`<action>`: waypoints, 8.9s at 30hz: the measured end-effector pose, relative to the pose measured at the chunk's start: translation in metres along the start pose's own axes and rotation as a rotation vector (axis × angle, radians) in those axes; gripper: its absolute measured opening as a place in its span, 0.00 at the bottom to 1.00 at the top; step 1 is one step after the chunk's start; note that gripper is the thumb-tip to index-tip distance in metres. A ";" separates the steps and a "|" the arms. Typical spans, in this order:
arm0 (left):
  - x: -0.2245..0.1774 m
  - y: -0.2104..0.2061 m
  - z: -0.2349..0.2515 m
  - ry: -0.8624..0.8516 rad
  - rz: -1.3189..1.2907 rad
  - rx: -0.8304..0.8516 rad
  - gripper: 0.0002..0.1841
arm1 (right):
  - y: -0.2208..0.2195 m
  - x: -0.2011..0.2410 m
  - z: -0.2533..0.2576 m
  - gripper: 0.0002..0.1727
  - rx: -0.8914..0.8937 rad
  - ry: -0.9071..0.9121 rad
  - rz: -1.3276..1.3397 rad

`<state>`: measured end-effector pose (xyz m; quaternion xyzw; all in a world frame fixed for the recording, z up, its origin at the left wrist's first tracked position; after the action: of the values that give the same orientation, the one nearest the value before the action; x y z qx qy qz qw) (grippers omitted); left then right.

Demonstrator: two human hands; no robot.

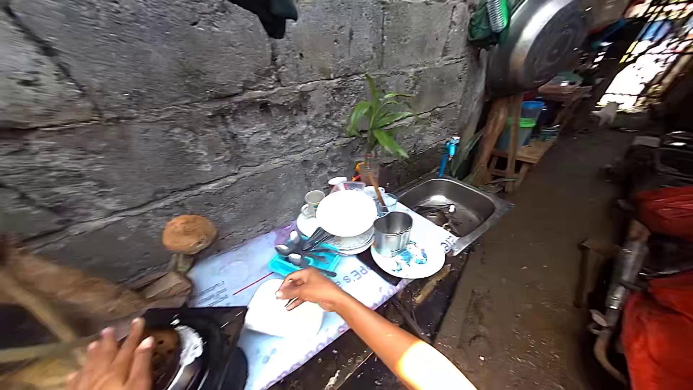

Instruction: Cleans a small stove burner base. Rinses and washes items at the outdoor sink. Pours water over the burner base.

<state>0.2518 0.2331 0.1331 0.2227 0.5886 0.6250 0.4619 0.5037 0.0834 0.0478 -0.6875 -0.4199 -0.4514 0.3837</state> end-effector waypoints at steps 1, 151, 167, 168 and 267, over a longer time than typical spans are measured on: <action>-0.001 0.003 0.000 -0.010 -0.025 -0.010 0.36 | -0.006 0.003 -0.012 0.09 -0.021 0.000 0.044; 0.022 0.002 0.015 -0.515 -0.047 0.136 0.29 | -0.207 0.007 -0.011 0.41 -0.294 0.088 -0.442; 0.023 0.002 0.015 -0.531 -0.058 0.107 0.29 | -0.205 0.016 -0.007 0.44 -0.306 0.090 -0.343; 0.023 0.001 0.015 -0.532 -0.059 0.107 0.29 | -0.206 0.015 -0.006 0.44 -0.308 0.097 -0.345; 0.003 -0.001 0.034 -0.267 0.001 0.114 0.27 | -0.165 0.017 -0.018 0.22 -0.572 0.208 -0.332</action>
<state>0.2787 0.2531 0.1388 0.3299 0.5566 0.5556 0.5223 0.3501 0.1295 0.0940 -0.6396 -0.3413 -0.6749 0.1375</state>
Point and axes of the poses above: each hand's wrist, its own z-axis towards the middle knuckle, its own y-axis out of the back of the hand, x = y × z, the point moved 8 cm from there along z, towards the middle knuckle, and after that the axes turned 15 degrees about -y, right-handed, at the moved point
